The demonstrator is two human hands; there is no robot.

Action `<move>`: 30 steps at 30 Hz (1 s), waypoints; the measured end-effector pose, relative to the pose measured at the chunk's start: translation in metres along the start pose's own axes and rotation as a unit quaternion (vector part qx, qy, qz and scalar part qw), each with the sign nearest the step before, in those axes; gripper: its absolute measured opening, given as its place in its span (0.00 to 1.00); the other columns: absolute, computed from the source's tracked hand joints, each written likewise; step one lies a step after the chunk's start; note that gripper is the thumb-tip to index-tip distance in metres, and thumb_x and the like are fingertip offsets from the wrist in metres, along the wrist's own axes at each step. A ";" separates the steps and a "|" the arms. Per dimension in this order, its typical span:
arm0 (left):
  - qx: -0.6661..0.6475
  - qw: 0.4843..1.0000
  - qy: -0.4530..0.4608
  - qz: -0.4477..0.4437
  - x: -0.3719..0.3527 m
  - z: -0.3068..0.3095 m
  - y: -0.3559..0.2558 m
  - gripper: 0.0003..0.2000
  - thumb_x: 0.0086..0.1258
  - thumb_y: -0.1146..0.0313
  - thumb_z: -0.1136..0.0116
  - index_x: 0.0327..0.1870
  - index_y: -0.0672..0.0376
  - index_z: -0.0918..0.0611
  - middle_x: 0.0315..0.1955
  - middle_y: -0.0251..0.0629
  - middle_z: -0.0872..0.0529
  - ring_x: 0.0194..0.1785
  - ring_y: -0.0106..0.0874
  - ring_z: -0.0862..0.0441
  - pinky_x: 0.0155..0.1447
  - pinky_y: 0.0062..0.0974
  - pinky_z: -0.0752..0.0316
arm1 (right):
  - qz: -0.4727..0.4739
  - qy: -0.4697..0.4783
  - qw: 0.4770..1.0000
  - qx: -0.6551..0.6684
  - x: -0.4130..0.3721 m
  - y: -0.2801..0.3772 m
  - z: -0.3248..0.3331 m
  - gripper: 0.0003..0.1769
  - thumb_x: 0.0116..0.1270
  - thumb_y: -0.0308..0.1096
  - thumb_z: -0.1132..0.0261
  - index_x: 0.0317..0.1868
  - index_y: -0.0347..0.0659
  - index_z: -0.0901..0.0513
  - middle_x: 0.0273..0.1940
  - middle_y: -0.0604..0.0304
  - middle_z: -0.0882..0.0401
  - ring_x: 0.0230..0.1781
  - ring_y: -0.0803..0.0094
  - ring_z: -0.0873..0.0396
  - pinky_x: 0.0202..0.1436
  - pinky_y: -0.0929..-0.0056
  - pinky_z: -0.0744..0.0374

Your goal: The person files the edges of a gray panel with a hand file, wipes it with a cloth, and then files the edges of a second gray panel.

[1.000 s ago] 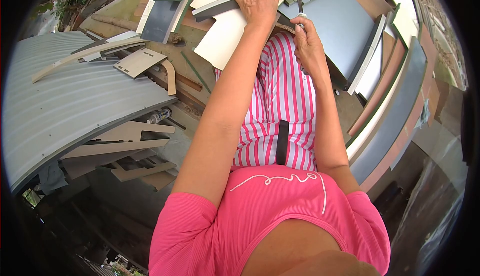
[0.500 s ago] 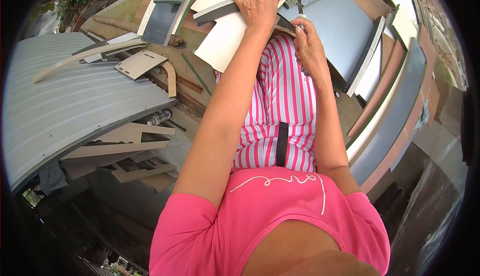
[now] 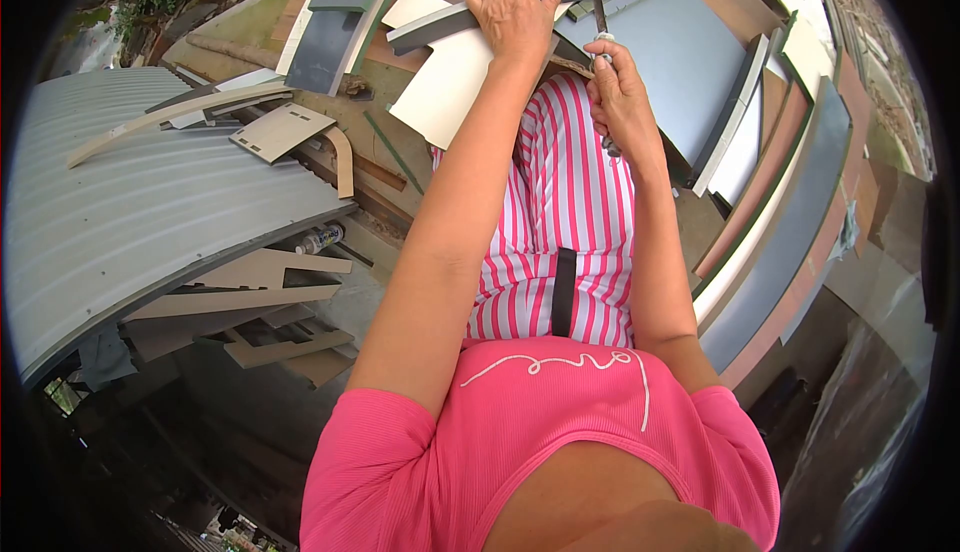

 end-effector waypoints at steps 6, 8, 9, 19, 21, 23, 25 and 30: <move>-0.018 1.000 -0.005 -0.004 -0.001 0.001 0.000 0.22 0.56 0.46 0.30 0.25 0.59 0.19 0.28 0.40 0.21 0.39 0.41 0.26 0.49 0.41 0.38 | -0.003 0.013 0.998 0.054 -0.001 -0.003 -0.001 0.13 0.81 0.41 0.51 0.58 0.50 0.27 0.25 0.68 0.34 0.17 0.83 0.38 0.20 0.79 0.36; -0.018 1.000 -0.002 -0.003 -0.003 0.000 0.000 0.22 0.56 0.46 0.30 0.25 0.59 0.19 0.28 0.40 0.21 0.39 0.41 0.26 0.49 0.41 0.38 | -0.006 0.003 1.000 0.020 0.000 -0.011 -0.002 0.13 0.81 0.41 0.51 0.58 0.50 0.27 0.25 0.65 0.31 0.18 0.79 0.35 0.22 0.76 0.32; -0.017 1.000 0.000 -0.002 -0.002 0.001 0.000 0.22 0.57 0.46 0.30 0.25 0.59 0.19 0.28 0.40 0.21 0.39 0.41 0.26 0.49 0.41 0.39 | 0.039 -0.026 0.997 -0.060 0.002 -0.007 -0.003 0.13 0.81 0.42 0.50 0.58 0.51 0.27 0.26 0.61 0.29 0.21 0.74 0.31 0.28 0.72 0.28; -0.004 1.000 -0.006 -0.006 0.000 -0.001 0.001 0.22 0.57 0.46 0.30 0.24 0.59 0.20 0.27 0.40 0.21 0.39 0.41 0.26 0.49 0.41 0.38 | -0.002 -0.012 1.000 -0.022 0.002 -0.007 -0.002 0.13 0.81 0.42 0.50 0.58 0.51 0.26 0.24 0.61 0.30 0.20 0.75 0.31 0.27 0.69 0.29; -0.004 1.000 -0.006 -0.006 0.000 0.000 0.000 0.22 0.56 0.45 0.30 0.25 0.59 0.20 0.28 0.40 0.21 0.39 0.41 0.26 0.49 0.41 0.38 | -0.003 -0.004 1.000 0.004 0.002 -0.006 -0.001 0.13 0.81 0.42 0.50 0.58 0.51 0.27 0.24 0.63 0.31 0.19 0.78 0.34 0.24 0.71 0.31; -0.004 1.000 -0.008 -0.008 -0.001 0.000 0.001 0.22 0.56 0.45 0.30 0.25 0.58 0.20 0.28 0.39 0.21 0.39 0.41 0.26 0.49 0.41 0.38 | -0.004 0.004 1.000 0.030 0.002 -0.006 -0.003 0.13 0.81 0.42 0.50 0.58 0.51 0.27 0.24 0.66 0.33 0.17 0.81 0.36 0.21 0.74 0.34; -0.004 1.000 -0.012 -0.009 0.000 0.000 0.001 0.22 0.56 0.45 0.30 0.25 0.58 0.20 0.28 0.39 0.21 0.39 0.41 0.26 0.49 0.41 0.38 | 0.017 -0.017 0.998 -0.053 0.003 -0.007 -0.002 0.13 0.81 0.42 0.50 0.59 0.52 0.27 0.25 0.68 0.33 0.18 0.82 0.38 0.20 0.77 0.35; -0.009 1.000 -0.005 -0.004 0.000 0.000 0.001 0.22 0.56 0.46 0.30 0.25 0.58 0.20 0.28 0.39 0.21 0.39 0.41 0.26 0.49 0.41 0.38 | 0.091 -0.041 0.991 -0.084 0.002 0.003 -0.003 0.13 0.81 0.42 0.50 0.59 0.52 0.28 0.26 0.69 0.35 0.18 0.85 0.40 0.19 0.82 0.38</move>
Point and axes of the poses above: each hand's wrist, its own x-axis towards the middle knuckle, its own z-axis out of the back of the hand, y = z × x, the point moved 8 cm from there along x, towards the middle knuckle
